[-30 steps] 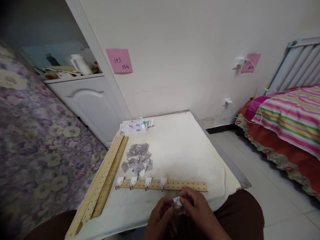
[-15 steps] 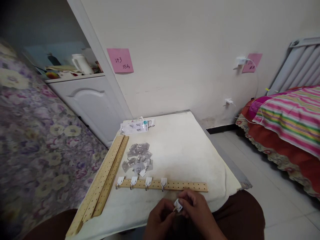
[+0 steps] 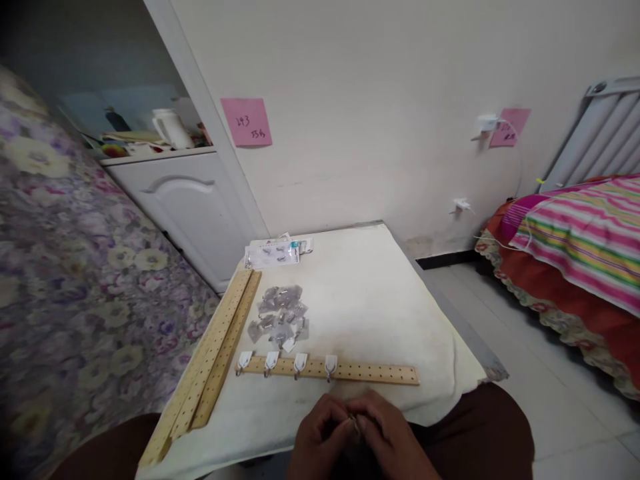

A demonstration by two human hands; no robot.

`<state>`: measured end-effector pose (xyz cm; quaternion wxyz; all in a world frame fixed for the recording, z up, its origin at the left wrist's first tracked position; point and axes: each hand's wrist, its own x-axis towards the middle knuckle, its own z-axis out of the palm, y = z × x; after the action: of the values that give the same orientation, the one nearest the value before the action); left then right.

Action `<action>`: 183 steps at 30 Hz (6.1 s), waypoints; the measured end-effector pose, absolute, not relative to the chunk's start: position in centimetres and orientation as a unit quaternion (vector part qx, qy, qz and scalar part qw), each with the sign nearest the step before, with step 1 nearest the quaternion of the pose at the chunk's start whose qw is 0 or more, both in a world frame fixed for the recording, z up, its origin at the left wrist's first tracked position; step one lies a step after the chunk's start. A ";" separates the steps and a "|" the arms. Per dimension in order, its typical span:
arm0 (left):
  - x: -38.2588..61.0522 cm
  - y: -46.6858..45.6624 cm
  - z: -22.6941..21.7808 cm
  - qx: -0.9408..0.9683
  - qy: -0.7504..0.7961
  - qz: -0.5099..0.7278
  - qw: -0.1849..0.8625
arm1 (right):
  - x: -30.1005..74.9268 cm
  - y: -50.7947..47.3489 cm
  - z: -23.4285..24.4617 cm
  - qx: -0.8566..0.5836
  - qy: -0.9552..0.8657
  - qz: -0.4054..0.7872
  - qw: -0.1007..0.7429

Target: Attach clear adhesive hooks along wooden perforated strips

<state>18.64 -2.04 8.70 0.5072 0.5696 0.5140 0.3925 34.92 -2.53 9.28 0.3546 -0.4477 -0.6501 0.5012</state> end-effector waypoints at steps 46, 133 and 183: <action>20.6 -0.4 7.3 0.783 0.529 0.224 0.240 | 37.7 5.1 11.1 -0.478 -0.680 0.484 0.273; 21.3 0.9 6.5 0.823 0.546 0.018 0.158 | 39.6 7.6 8.3 -0.453 -0.699 0.495 0.247; 15.1 -0.5 2.8 0.852 0.481 0.083 0.189 | 24.5 11.3 12.6 -0.469 -0.823 0.279 0.160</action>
<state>15.15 -0.54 2.79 0.1895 0.8517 0.4815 0.0834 24.53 11.34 12.64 0.1600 -0.4691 -0.8226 0.2788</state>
